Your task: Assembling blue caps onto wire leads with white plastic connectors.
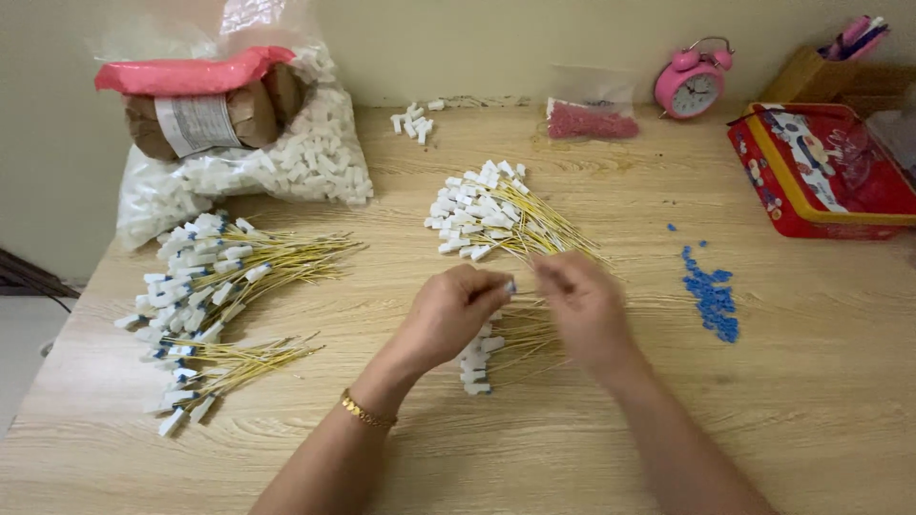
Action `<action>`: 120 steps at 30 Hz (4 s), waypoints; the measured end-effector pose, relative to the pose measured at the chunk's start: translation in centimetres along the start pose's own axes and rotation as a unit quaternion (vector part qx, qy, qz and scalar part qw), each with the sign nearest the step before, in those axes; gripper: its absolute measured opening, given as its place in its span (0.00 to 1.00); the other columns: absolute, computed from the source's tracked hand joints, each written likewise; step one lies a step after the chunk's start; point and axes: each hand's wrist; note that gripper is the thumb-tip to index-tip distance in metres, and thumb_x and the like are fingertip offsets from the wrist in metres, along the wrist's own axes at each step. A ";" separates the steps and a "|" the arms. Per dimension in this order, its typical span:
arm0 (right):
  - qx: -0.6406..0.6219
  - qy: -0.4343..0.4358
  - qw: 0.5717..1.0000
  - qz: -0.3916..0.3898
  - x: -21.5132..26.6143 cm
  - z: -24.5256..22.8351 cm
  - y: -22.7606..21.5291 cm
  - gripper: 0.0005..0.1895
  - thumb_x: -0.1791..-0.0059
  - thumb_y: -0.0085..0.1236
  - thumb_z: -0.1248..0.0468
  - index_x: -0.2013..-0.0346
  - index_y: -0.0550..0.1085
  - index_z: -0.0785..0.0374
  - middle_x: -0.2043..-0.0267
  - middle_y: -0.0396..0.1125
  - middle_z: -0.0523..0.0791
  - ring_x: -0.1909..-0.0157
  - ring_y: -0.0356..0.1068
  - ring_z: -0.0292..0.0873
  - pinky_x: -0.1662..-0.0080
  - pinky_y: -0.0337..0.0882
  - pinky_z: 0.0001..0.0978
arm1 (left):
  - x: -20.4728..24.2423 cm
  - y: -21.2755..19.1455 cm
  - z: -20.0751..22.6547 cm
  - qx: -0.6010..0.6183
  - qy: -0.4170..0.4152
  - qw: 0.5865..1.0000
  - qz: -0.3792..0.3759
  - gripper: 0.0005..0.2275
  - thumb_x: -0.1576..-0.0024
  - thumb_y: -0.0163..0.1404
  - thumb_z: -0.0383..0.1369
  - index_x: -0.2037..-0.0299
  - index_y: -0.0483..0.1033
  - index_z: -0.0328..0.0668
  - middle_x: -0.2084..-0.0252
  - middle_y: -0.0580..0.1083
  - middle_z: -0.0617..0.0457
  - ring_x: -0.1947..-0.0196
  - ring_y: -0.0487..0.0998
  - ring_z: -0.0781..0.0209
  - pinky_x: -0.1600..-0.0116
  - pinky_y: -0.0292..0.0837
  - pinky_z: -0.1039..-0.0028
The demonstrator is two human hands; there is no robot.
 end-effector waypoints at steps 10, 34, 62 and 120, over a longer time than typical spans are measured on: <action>0.498 0.078 0.863 0.036 -7.8 15.9 -15.3 0.11 0.45 0.57 0.63 0.48 0.81 0.57 0.58 0.75 0.53 0.50 0.75 0.57 0.47 0.73 0.51 | -8.3 -1.9 -10.5 -0.298 0.038 0.941 0.157 0.10 0.44 0.57 0.37 0.53 0.84 0.58 0.59 0.78 0.53 0.63 0.83 0.48 0.60 0.81 0.60; 0.069 0.077 0.994 0.021 -3.4 -2.3 -4.6 0.06 0.49 0.63 0.68 0.59 0.80 0.66 0.71 0.75 0.51 0.67 0.75 0.42 0.58 0.76 0.35 | -2.2 -0.9 -1.4 0.362 -0.039 0.922 0.134 0.11 0.43 0.59 0.29 0.52 0.77 0.36 0.64 0.79 0.48 0.69 0.80 0.62 0.64 0.79 0.75; -0.065 0.017 0.996 0.054 -0.1 -1.5 1.4 0.05 0.45 0.57 0.69 0.58 0.79 0.68 0.69 0.71 0.48 0.66 0.71 0.37 0.59 0.77 0.32 | 0.3 3.4 0.0 0.389 -0.016 0.917 0.087 0.14 0.43 0.60 0.29 0.48 0.81 0.37 0.65 0.81 0.46 0.67 0.82 0.62 0.61 0.82 0.76; 0.400 0.188 0.896 0.032 -5.0 10.0 -14.6 0.14 0.50 0.59 0.53 0.57 0.81 0.57 0.60 0.76 0.52 0.51 0.75 0.57 0.51 0.74 0.51 | -1.6 -1.3 0.5 0.271 0.019 0.947 0.172 0.12 0.42 0.58 0.28 0.48 0.82 0.42 0.65 0.81 0.46 0.67 0.78 0.63 0.57 0.80 0.70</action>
Point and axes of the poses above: each hand's wrist, its own x-axis away from the middle knuckle, its own y-axis out of the palm, z = x × y
